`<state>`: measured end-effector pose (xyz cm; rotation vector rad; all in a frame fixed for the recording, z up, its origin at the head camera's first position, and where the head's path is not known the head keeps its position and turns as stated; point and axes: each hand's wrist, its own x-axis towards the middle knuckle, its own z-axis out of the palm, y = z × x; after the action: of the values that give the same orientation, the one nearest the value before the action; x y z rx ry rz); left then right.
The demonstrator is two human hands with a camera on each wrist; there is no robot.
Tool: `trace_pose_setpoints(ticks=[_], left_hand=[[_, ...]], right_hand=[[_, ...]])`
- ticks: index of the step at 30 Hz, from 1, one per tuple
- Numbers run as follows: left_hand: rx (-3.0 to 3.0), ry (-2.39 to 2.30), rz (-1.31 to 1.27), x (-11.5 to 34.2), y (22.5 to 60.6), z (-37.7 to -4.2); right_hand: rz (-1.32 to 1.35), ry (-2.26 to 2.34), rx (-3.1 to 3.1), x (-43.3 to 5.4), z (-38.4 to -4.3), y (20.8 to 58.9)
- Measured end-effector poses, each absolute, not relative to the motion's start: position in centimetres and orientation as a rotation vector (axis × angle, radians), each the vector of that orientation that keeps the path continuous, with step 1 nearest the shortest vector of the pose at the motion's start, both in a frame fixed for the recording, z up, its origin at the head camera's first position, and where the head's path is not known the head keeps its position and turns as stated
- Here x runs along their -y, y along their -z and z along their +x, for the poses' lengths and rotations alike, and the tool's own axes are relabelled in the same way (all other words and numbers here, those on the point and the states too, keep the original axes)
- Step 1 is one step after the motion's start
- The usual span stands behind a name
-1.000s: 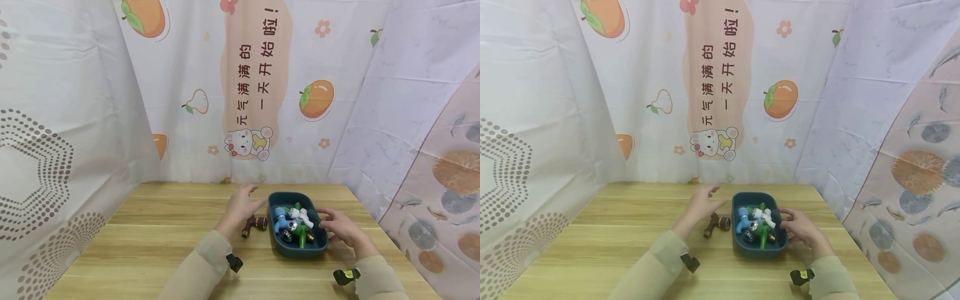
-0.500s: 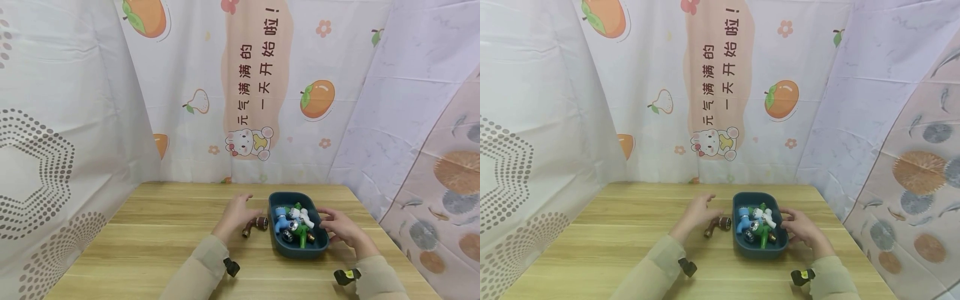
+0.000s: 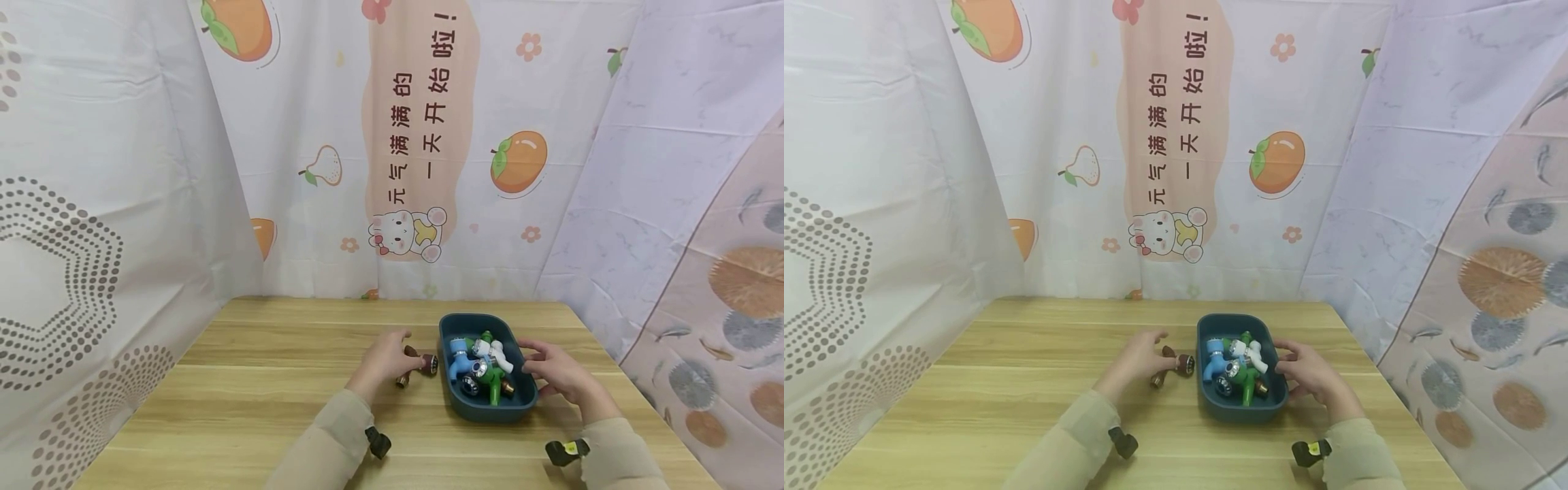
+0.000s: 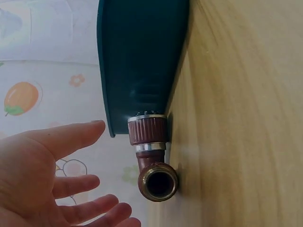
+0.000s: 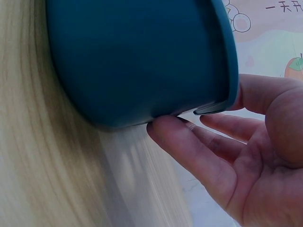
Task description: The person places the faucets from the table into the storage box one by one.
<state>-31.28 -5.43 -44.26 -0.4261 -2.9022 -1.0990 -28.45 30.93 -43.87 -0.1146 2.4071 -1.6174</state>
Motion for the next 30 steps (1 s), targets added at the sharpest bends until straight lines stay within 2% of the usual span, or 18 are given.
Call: trace_pose_setpoints(ticks=[30], left_hand=[[2.941,1.113,-0.533,5.5,46.0,-31.1]], right_hand=[[-0.114,1.583,-2.429,-30.9,-28.4,43.6]])
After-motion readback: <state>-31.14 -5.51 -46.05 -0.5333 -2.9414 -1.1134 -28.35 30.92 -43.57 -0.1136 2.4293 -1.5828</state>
